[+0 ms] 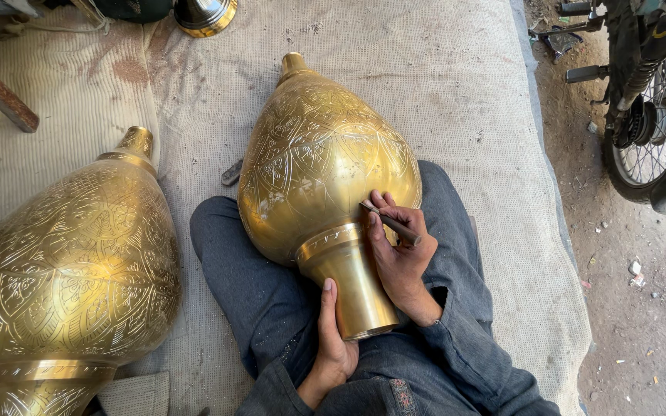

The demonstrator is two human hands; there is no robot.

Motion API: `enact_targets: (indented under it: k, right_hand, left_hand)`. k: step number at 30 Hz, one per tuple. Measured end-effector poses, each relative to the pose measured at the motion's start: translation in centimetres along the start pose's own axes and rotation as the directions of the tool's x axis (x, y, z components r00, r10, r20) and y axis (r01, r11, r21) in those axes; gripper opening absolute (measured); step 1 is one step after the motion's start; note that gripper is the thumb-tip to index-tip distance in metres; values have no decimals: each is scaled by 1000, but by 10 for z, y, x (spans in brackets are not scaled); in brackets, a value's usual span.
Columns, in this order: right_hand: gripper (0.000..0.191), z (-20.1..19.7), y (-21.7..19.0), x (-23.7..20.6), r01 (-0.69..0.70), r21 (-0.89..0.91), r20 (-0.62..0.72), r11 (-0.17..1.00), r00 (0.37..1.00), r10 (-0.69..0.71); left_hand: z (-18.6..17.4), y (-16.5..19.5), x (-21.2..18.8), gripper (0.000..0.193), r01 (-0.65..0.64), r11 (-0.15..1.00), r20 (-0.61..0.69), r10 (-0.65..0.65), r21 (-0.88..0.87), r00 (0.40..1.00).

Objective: The person sits cross-legged and engraves a large brass vessel resting on their lap. They use a small chisel-like tool to carve fine lines into the surface, then switch to a hammer to strike the tool and deepen the pattern.

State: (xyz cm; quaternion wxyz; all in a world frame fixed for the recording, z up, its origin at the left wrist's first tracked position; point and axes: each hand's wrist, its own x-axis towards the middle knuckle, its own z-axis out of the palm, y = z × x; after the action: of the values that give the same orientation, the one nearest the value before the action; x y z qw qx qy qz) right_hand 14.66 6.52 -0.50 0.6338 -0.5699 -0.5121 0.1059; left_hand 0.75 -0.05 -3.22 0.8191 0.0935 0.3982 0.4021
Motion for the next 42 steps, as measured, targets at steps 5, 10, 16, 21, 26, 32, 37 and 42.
enact_targets:
  k: [5,10,16,21,26,32,37,42]
  right_hand:
    - [16,1,3,-3,8,16,5,1000,1000,-8]
    - [15,1,5,-6,17,26,15,1000,1000,-18]
    - [15,2,3,-6,28,25,18,999,999,-28]
    - [15,1,2,-6,22,24,31,999,999,-23]
    - [16,0,2,-6,34,27,44,999,998,-35]
    - [15,0,1,-6,37,18,57,999,998,-37]
    - [15,-2,-1,-6,40,8,74,999,996,-40]
    - [15,-3,-3,-5,32,44,94,999,995,-36]
  left_hand:
    - [-1,1,0,80,26,999,-16,-25,42,1000]
    - [-1,1,0,81,39,998,-29,-38,39,999]
    - [-3,-2,1,80,10,1000,-8,-10,25,1000]
    - [-6,-3,2,79,3,1000,1,-3,16,1000]
    - [-8,-5,3,79,10,1000,-15,-9,15,1000]
    - [-7,-5,3,80,17,1000,-23,-16,21,1000]
    - [-8,-4,3,82,32,998,-24,-31,50,999]
    - [-8,-4,3,81,37,998,-17,-36,44,999]
